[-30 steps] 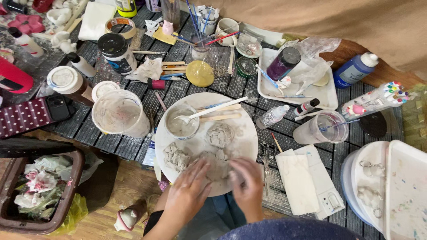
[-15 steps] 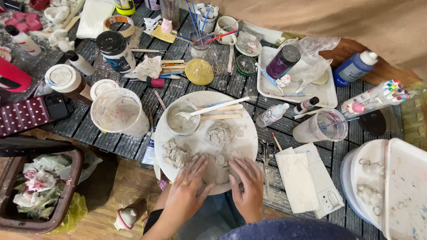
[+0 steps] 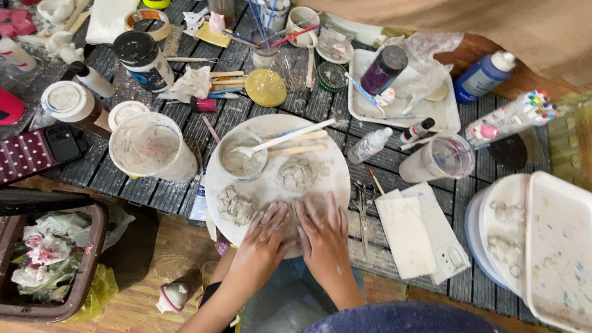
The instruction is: The person kneads and shapes a lump of gray clay on a white rotating board. They repeatedly flatten, fold, and roll the clay with both hands, occasionally using a wooden stick to press or smooth the surface. The workspace is cluttered with art supplies.
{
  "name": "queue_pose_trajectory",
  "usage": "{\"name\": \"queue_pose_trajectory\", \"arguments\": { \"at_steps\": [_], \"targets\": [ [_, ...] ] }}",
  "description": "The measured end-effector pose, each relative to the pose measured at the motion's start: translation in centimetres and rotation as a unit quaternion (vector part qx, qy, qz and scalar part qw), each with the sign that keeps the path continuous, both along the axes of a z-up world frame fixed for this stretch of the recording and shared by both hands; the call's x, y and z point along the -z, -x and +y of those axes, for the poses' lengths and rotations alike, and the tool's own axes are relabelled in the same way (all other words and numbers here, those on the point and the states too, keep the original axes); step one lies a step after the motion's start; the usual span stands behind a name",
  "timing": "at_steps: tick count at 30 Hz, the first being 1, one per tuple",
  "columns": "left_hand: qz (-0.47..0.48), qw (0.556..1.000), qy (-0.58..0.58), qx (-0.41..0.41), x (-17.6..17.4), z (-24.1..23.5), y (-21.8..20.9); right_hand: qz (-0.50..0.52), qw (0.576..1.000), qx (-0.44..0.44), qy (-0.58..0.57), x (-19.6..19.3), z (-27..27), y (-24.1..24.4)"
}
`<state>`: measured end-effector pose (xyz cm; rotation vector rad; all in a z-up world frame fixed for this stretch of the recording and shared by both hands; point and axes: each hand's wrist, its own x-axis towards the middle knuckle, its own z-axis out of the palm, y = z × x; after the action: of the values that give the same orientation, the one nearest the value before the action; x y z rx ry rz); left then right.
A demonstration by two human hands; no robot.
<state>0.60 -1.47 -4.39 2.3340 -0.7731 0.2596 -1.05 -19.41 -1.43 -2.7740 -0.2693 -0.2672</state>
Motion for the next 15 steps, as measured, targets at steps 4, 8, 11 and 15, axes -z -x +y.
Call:
{"name": "queue_pose_trajectory", "arguments": {
  "at_steps": [4,8,11,15],
  "targets": [
    [-0.028,0.999,0.003,0.027,0.0,0.3,-0.3,0.017,0.999,-0.022,-0.031,-0.5,-1.8,-1.4],
    [0.005,0.997,0.014,0.072,-0.6,1.8,-1.5,0.013,0.998,-0.038,-0.037,0.1,-2.1,-1.2],
    [0.014,0.997,0.004,0.078,-1.3,2.4,-1.6,0.016,0.998,-0.037,-0.046,0.6,-1.4,-0.4],
    [-0.021,0.997,-0.029,0.073,-2.1,2.5,-1.0,0.024,0.990,-0.043,-0.130,0.5,-1.9,-0.8]
  ]
}}
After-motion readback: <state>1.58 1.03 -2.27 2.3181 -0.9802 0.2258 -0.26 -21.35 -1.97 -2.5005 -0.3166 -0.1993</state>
